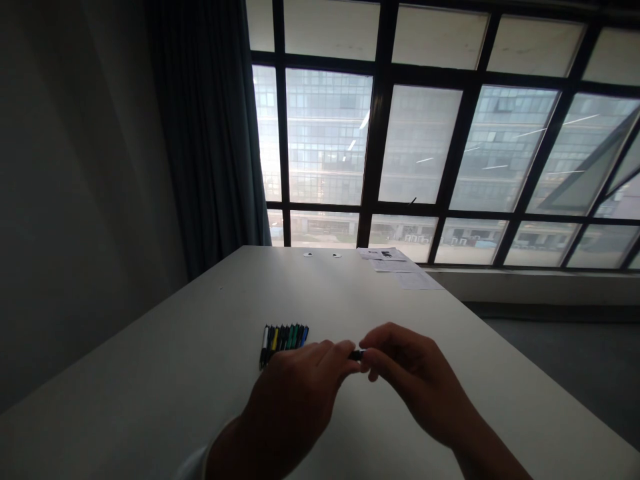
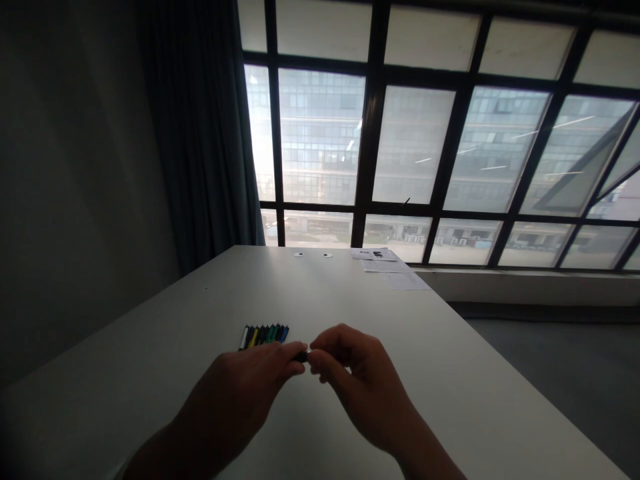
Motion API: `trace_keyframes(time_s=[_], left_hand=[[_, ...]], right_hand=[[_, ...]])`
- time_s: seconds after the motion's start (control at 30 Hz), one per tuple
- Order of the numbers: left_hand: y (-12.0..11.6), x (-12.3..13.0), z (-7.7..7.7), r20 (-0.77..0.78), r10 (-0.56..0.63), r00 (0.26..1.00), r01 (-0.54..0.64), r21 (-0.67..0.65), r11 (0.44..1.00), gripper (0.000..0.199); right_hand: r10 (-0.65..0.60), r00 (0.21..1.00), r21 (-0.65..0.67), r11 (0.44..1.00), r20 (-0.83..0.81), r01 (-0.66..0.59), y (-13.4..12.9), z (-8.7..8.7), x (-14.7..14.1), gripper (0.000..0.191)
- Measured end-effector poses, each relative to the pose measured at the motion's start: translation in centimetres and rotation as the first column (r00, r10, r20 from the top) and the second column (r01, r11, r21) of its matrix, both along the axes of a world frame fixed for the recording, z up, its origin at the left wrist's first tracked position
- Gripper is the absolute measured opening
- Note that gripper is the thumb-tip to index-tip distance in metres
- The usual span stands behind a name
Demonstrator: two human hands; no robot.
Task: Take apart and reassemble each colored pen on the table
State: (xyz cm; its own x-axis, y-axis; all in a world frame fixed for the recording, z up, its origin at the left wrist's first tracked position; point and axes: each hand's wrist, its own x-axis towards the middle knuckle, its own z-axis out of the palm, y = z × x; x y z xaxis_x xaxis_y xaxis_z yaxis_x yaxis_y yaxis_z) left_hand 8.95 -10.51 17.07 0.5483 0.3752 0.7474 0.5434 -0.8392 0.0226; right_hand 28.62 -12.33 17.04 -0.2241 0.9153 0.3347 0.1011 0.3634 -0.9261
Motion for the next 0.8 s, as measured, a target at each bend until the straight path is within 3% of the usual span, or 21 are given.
trace_keyframes(time_s=[0.2, 0.4, 0.6, 0.8], left_hand=[[-0.02, -0.03, -0.08, 0.026, 0.001, 1.000, 0.000, -0.055, 0.998, 0.022], [-0.21, 0.05, 0.01, 0.019, 0.002, 1.000, -0.001, -0.056, 0.998, 0.019], [-0.21, 0.01, 0.12, 0.034, 0.000, 0.999, 0.002, -0.052, 0.999, 0.017], [-0.26, 0.01, 0.24, 0.057, 0.012, 0.998, -0.009, -0.057, 0.998, 0.016]], right_hand=[[0.044, 0.998, 0.060, 0.997, -0.045, -0.041, -0.26, -0.01, 0.01, 0.009], [-0.022, 1.000, 0.022, 1.000, 0.020, 0.021, -0.13, 0.22, -0.13, 0.013], [-0.017, 1.000, 0.130, 0.991, 0.004, 0.016, -0.23, 0.34, -0.13, 0.006], [-0.066, 0.996, 0.070, 0.996, 0.066, 0.061, -0.22, 0.36, -0.06, 0.012]])
